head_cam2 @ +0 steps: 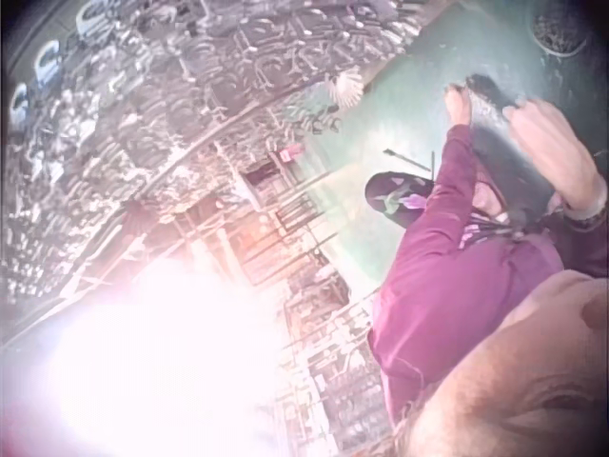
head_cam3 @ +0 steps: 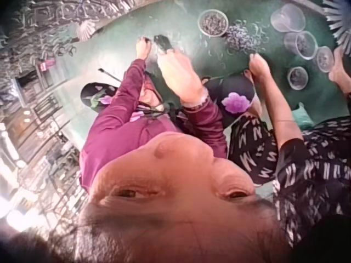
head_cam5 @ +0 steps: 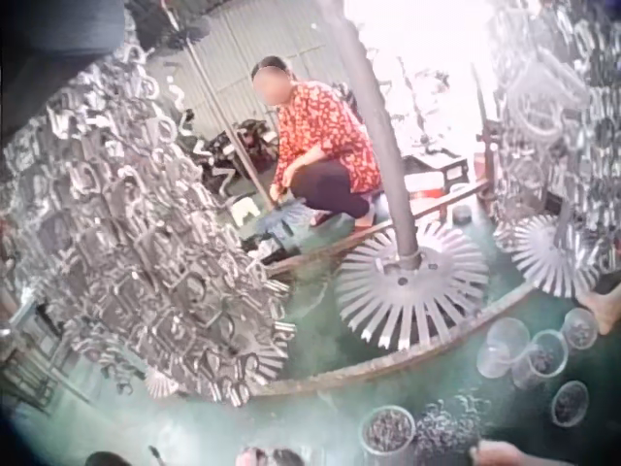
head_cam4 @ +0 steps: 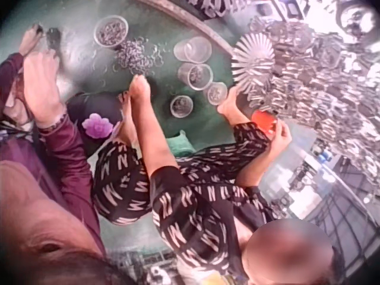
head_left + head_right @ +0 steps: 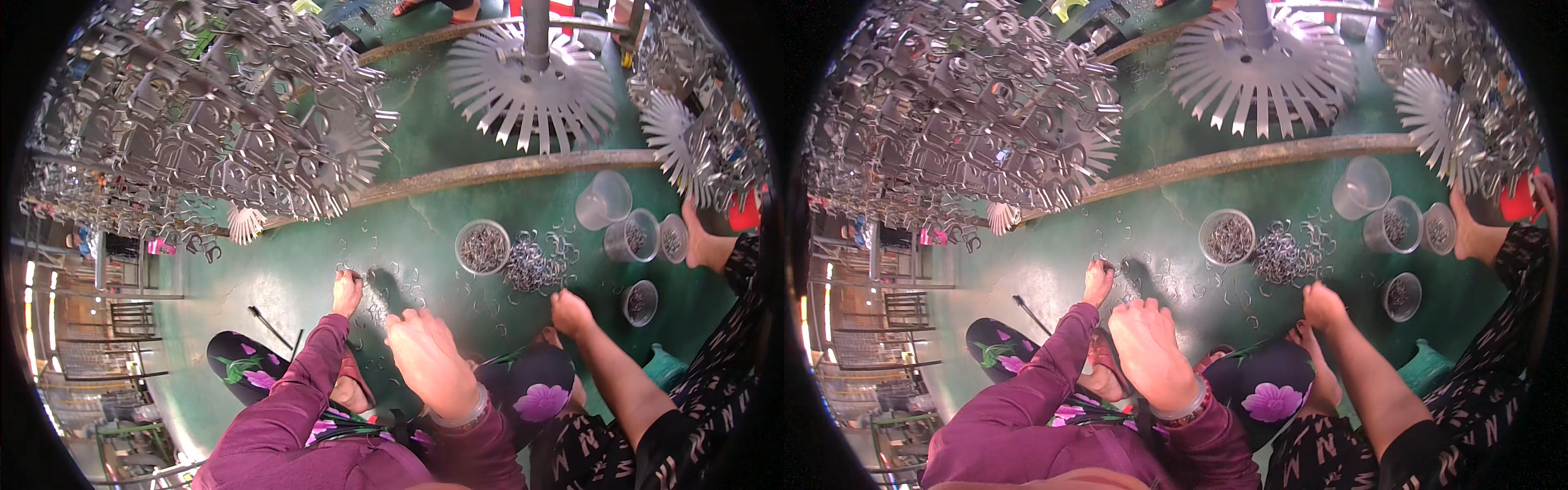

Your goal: The person sits on the floor and repeatedly picks up small metal rings and hooks, then attaches them to a hanging metal rack. The person works continuously, linking the small parts by hand without using tools.

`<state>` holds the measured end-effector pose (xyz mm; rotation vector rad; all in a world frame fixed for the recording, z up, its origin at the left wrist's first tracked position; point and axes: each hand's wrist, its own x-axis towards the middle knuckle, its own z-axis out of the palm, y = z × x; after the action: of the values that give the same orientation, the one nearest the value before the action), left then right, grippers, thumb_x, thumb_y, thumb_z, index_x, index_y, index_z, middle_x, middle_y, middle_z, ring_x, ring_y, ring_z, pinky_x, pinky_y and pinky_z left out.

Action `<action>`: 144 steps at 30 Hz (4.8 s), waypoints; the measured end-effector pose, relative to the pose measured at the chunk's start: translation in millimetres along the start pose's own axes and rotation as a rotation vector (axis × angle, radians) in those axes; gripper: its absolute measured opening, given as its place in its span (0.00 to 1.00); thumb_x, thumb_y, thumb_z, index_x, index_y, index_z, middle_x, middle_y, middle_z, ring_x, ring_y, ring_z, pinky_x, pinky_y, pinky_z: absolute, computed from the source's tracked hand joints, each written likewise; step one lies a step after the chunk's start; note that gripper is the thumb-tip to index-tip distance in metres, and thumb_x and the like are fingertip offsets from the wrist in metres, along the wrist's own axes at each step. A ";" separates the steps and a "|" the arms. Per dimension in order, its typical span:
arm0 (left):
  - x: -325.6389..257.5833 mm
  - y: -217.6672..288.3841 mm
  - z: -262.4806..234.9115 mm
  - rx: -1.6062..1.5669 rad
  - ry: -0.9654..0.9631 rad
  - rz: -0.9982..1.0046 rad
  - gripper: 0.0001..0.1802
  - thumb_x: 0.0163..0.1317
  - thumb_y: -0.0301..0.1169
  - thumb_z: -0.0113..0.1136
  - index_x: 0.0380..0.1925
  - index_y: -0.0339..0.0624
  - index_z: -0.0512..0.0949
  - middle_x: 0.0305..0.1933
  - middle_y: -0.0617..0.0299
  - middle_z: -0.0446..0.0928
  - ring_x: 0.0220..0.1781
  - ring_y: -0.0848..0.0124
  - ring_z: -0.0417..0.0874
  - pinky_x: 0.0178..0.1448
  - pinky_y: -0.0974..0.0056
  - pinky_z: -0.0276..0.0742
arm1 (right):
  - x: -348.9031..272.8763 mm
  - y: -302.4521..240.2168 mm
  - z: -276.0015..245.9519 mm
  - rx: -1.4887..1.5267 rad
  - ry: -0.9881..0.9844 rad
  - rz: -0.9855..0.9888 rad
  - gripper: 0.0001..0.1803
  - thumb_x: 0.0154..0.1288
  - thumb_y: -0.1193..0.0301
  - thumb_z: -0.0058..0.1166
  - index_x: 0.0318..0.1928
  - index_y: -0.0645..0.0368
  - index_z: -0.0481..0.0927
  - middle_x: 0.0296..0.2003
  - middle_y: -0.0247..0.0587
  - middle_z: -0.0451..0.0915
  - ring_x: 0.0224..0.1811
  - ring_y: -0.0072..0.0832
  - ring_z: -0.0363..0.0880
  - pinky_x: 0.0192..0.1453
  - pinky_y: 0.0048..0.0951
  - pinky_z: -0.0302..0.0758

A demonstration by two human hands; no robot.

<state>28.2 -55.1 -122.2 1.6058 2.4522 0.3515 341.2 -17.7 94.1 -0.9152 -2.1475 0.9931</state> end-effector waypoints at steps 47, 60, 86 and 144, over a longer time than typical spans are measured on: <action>279.7 186.7 29.7 -2.188 -0.250 -0.530 0.27 0.47 0.14 0.54 0.50 0.44 0.66 0.31 0.60 0.66 0.27 0.71 0.67 0.28 0.70 0.64 | 16.1 0.0 -7.7 -0.148 -0.356 0.100 0.06 0.49 0.81 0.49 0.31 0.65 0.74 0.29 0.51 0.76 0.36 0.43 0.77 0.38 0.38 0.74; 279.8 159.8 26.1 -2.187 -0.214 -0.459 0.23 0.51 0.17 0.55 0.49 0.43 0.69 0.29 0.62 0.67 0.25 0.74 0.65 0.26 0.71 0.61 | 12.4 0.6 -7.6 -0.182 -0.283 0.071 0.05 0.50 0.79 0.48 0.30 0.63 0.75 0.28 0.46 0.76 0.36 0.38 0.77 0.38 0.35 0.73; 265.3 134.7 -0.4 -2.221 -0.174 -0.274 0.21 0.48 0.14 0.50 0.45 0.37 0.71 0.31 0.60 0.68 0.28 0.71 0.67 0.31 0.69 0.64 | 8.6 0.0 -7.7 -0.111 -0.258 0.064 0.07 0.47 0.80 0.51 0.31 0.65 0.75 0.29 0.50 0.77 0.36 0.43 0.77 0.39 0.38 0.74; 84.9 232.7 19.5 -1.278 -1.082 -0.333 0.33 0.62 0.42 0.57 0.54 0.23 0.61 0.46 0.41 0.75 0.42 0.61 0.82 0.42 0.67 0.83 | -14.5 16.7 -5.6 -0.142 -0.344 0.130 0.07 0.47 0.75 0.50 0.28 0.65 0.74 0.27 0.47 0.74 0.34 0.38 0.75 0.38 0.34 0.70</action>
<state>203.3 114.4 -73.7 0.5133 1.1046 0.5875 359.4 -18.7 80.4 -1.0233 -2.4973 1.1420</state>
